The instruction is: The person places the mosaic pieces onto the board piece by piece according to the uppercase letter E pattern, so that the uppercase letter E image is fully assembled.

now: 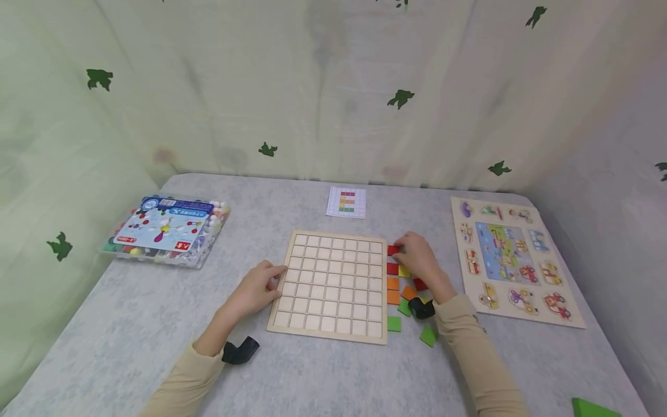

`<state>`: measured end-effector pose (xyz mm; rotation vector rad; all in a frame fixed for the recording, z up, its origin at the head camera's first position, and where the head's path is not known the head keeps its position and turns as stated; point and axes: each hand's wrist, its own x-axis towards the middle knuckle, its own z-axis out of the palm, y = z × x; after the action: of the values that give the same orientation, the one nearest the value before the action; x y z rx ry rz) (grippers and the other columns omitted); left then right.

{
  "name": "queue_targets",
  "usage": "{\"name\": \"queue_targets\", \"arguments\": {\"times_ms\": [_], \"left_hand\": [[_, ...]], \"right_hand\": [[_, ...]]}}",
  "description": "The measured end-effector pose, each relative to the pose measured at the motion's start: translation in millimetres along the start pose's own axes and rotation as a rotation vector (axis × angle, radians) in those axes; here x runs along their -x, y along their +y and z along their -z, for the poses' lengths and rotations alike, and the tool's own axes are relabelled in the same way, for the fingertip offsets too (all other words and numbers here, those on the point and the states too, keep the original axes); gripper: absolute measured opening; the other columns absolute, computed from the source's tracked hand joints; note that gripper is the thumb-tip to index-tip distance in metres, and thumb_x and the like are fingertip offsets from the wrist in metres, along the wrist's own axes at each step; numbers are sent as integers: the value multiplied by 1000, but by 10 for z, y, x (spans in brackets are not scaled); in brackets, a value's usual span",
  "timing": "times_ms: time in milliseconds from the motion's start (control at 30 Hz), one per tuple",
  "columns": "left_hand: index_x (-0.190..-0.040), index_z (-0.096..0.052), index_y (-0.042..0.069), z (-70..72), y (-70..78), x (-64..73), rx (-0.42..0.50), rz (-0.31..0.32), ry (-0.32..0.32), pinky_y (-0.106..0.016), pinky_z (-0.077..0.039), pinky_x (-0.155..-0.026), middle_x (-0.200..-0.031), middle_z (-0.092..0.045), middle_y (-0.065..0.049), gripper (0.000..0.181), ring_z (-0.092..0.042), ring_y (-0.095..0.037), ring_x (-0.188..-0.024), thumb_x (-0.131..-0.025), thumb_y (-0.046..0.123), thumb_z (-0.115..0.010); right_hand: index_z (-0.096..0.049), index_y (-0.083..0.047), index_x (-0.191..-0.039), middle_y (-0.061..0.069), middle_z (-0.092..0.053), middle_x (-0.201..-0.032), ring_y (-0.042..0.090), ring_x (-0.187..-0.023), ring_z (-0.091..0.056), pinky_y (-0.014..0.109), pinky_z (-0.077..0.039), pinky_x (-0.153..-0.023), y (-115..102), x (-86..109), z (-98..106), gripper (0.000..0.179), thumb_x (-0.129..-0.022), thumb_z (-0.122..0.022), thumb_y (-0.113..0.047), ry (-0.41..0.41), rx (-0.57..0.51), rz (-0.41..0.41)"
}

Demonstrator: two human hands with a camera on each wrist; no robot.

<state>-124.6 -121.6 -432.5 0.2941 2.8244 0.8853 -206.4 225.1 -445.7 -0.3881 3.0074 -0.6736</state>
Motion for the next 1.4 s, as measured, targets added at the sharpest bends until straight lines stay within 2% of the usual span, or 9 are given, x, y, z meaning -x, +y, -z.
{"name": "queue_targets", "arguments": {"times_ms": [167, 333, 467, 667, 833, 1000, 1167, 1400], "left_hand": [[-127, -55, -3, 2, 6, 21, 23, -10, -8, -23, -38, -59, -90, -54, -9, 53, -46, -13, -70, -77, -1, -71], [-127, -55, -4, 37, -32, 8, 94, -6, -45, -23, -42, -62, -95, -58, -9, 53, -50, -12, -72, -76, -2, -71], [-125, -55, -3, 93, -107, -77, 157, 0, -95, -23, -45, -62, -94, -58, -10, 51, -54, -12, -71, -76, -4, -70], [-118, -54, -2, 154, -204, -207, 214, -57, -172, -23, -46, -57, -86, -53, -12, 46, -50, -13, -64, -74, -5, -69], [-118, -54, 1, 140, -271, -212, 228, -73, -178, -22, -46, -58, -85, -54, -9, 45, -49, -11, -64, -76, 0, -71], [-121, -54, 1, 114, -328, -206, 270, -107, -164, -21, -46, -59, -87, -56, -10, 48, -55, -9, -67, -76, 2, -72], [-121, -55, 0, 99, -372, -195, 307, -120, -148, -20, -46, -58, -86, -57, -11, 50, -55, -9, -66, -75, 3, -74], [-122, -56, 1, 91, -388, -192, 317, -127, -143, -20, -45, -59, -86, -58, -10, 49, -54, -9, -66, -76, 5, -74]], "right_hand": [[-69, 7, -100, 21, -64, -93, 27, -80, -55, 41, -48, -73, 18, 53, 31, 25, -82, -69, -9, 22, 39, -7], [-68, 7, -103, 22, -65, -98, 29, -84, -57, 44, -50, -77, -33, 127, 87, 28, -83, -69, -11, 55, 41, -38], [-69, 6, -103, 21, -65, -96, 25, -75, -55, 37, -49, -69, -147, 113, 113, 28, -82, -70, -12, 82, 26, 0], [-70, 5, -100, 19, -65, -90, 17, -62, -49, 25, -42, -57, -389, 46, 56, 26, -81, -71, -13, 95, 7, 91], [-70, 4, -101, 18, -65, -90, 17, -63, -48, 24, -40, -57, -601, 1, -18, 27, -81, -71, -14, 56, -34, 145], [-71, 2, -103, 15, -66, -92, 22, -75, -57, 28, -45, -63, -805, -74, -133, 28, -81, -72, -15, 8, -68, 147], [-71, 1, -102, 15, -66, -93, 25, -85, -61, 32, -51, -70, -990, -164, -283, 26, -82, -71, -15, -32, -58, 178], [-72, 1, -100, 16, -66, -92, 26, -85, -62, 35, -52, -75, -1124, -250, -403, 22, -83, -70, -13, -47, -31, 223]]}}
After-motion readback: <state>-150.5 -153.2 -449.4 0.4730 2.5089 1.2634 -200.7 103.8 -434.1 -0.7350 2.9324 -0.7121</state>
